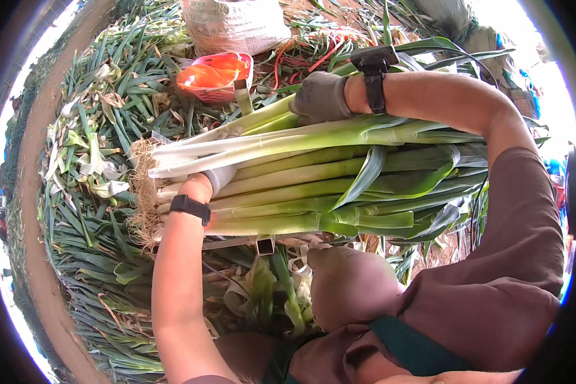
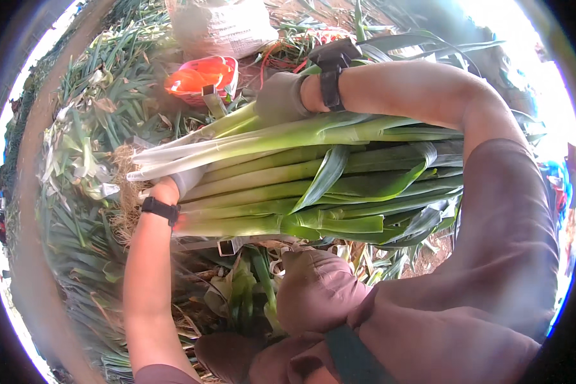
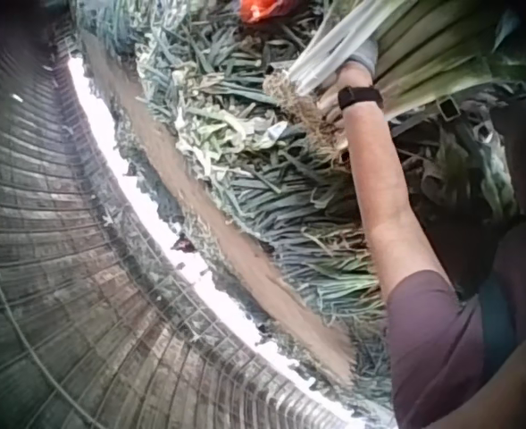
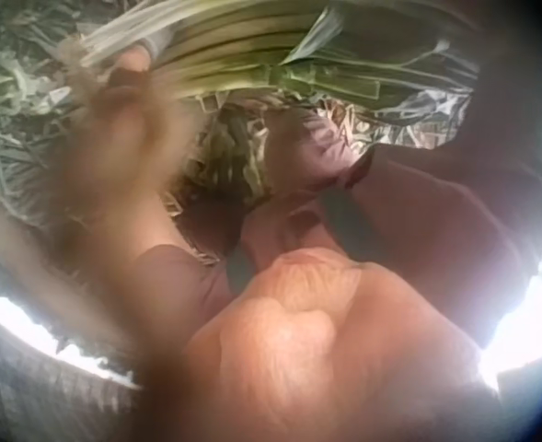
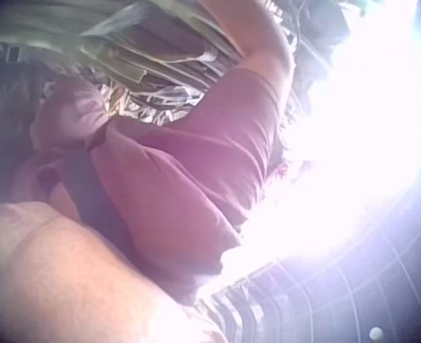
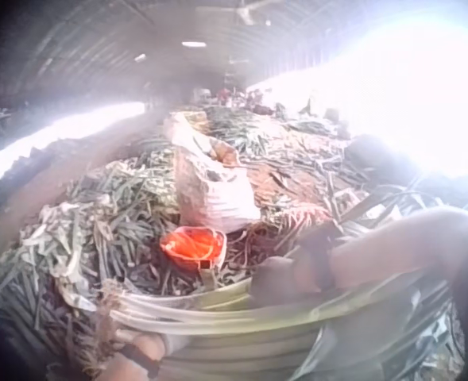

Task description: Peeling and trimming leeks and organizing them into bundles

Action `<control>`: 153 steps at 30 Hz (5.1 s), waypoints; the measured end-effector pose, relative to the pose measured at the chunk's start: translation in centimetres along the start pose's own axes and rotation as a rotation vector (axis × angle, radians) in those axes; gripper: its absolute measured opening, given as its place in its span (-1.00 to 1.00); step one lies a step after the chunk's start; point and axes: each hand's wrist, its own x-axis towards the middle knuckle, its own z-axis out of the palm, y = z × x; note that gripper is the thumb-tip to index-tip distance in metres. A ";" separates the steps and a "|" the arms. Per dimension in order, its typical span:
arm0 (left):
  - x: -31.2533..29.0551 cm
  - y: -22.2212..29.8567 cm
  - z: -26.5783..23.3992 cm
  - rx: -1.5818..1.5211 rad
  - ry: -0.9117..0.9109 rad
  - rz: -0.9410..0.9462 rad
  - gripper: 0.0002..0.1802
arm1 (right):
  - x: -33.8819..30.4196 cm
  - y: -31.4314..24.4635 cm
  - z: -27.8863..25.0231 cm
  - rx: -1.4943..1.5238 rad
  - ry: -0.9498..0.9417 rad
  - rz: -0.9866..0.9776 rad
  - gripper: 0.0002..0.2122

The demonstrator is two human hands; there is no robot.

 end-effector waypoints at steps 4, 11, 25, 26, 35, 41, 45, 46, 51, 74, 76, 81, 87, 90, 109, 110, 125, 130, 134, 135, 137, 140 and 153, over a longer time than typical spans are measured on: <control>0.0 2.7 -3.2 0.043 0.099 0.033 -0.69 | -0.8 0.9 -0.7 -0.018 -0.101 0.052 -0.65; 0.2 -0.3 3.2 -0.102 0.331 -0.004 -0.79 | -8.7 -3.4 -5.3 0.156 0.019 0.068 -0.44; 1.7 3.3 0.9 -0.290 0.522 -0.190 -0.78 | -8.5 -4.5 -2.3 -0.281 0.329 0.226 -0.77; 1.9 3.4 1.1 -0.300 0.523 -0.194 -0.78 | -9.3 -4.4 -2.7 -0.231 0.359 0.247 -0.75; 3.0 3.4 0.4 -0.346 0.516 -0.244 -0.76 | -18.4 -1.3 -12.9 -0.041 0.576 0.229 -0.59; 2.3 3.7 0.5 -0.367 0.534 -0.252 -0.75 | -9.9 -0.4 -14.5 0.307 0.002 0.316 -0.61; 2.5 4.1 0.4 -0.372 0.542 -0.239 -0.74 | -4.1 5.2 -5.9 0.562 -0.074 0.171 -0.62; 2.5 4.1 0.5 -0.372 0.537 -0.238 -0.74 | -2.7 5.8 -4.2 0.589 -0.070 0.145 -0.62; 2.3 3.8 0.6 -0.373 0.531 -0.235 -0.73 | 1.2 5.7 -1.0 0.684 -0.016 0.071 -0.66; 1.2 1.9 -1.6 -0.229 0.199 -0.181 -0.66 | 5.9 1.7 1.9 0.469 0.227 0.150 -0.67; 0.9 3.1 -1.2 -0.115 0.238 -0.134 -0.65 | 6.0 1.3 2.2 0.435 0.250 0.187 -0.68; 1.7 1.4 -1.2 -0.224 0.252 -0.160 -0.62 | 6.2 1.1 2.2 0.440 0.265 0.202 -0.69; 2.6 0.6 -1.3 -0.290 0.226 -0.153 -0.59 | 4.2 1.7 0.7 0.504 0.194 0.088 -0.61; 3.1 0.9 -1.2 -0.293 0.227 -0.137 -0.58 | 1.7 1.5 -1.1 0.326 0.211 0.067 -0.62; -7.4 -1.8 1.1 -0.227 0.087 -0.048 -0.38 | -13.3 -3.0 -3.3 -0.112 0.600 0.190 -0.79; -8.2 -1.7 1.3 -0.176 0.095 -0.050 -0.37 | -12.7 -2.9 -2.5 -0.090 0.583 0.176 -0.78; -9.7 1.8 -1.3 -0.303 0.188 -0.177 -0.48 | -11.8 -8.1 -5.3 -0.173 0.521 0.143 -0.80; -12.1 2.6 -0.9 -0.484 0.392 -0.164 -0.68 | -15.2 -9.6 -5.0 -0.133 0.624 0.141 -0.81; -11.6 3.5 -0.8 -0.403 0.418 -0.098 -0.81 | -16.5 -10.2 -4.4 -0.046 0.538 0.214 -0.78; -11.4 4.4 -1.0 -0.421 0.425 -0.088 -0.82 | -16.7 -10.1 -4.1 -0.027 0.523 0.235 -0.78; -10.7 6.5 -2.8 -0.452 0.436 -0.062 -0.84 | -17.2 -9.9 -3.8 0.012 0.494 0.277 -0.78; -11.3 9.1 -4.0 -0.494 0.437 -0.075 -0.83 | -17.5 -9.6 -3.9 0.063 0.455 0.294 -0.77; -9.7 9.3 -3.0 -0.299 0.388 -0.134 -0.84 | -16.4 -9.6 -4.1 0.060 0.489 0.231 -0.73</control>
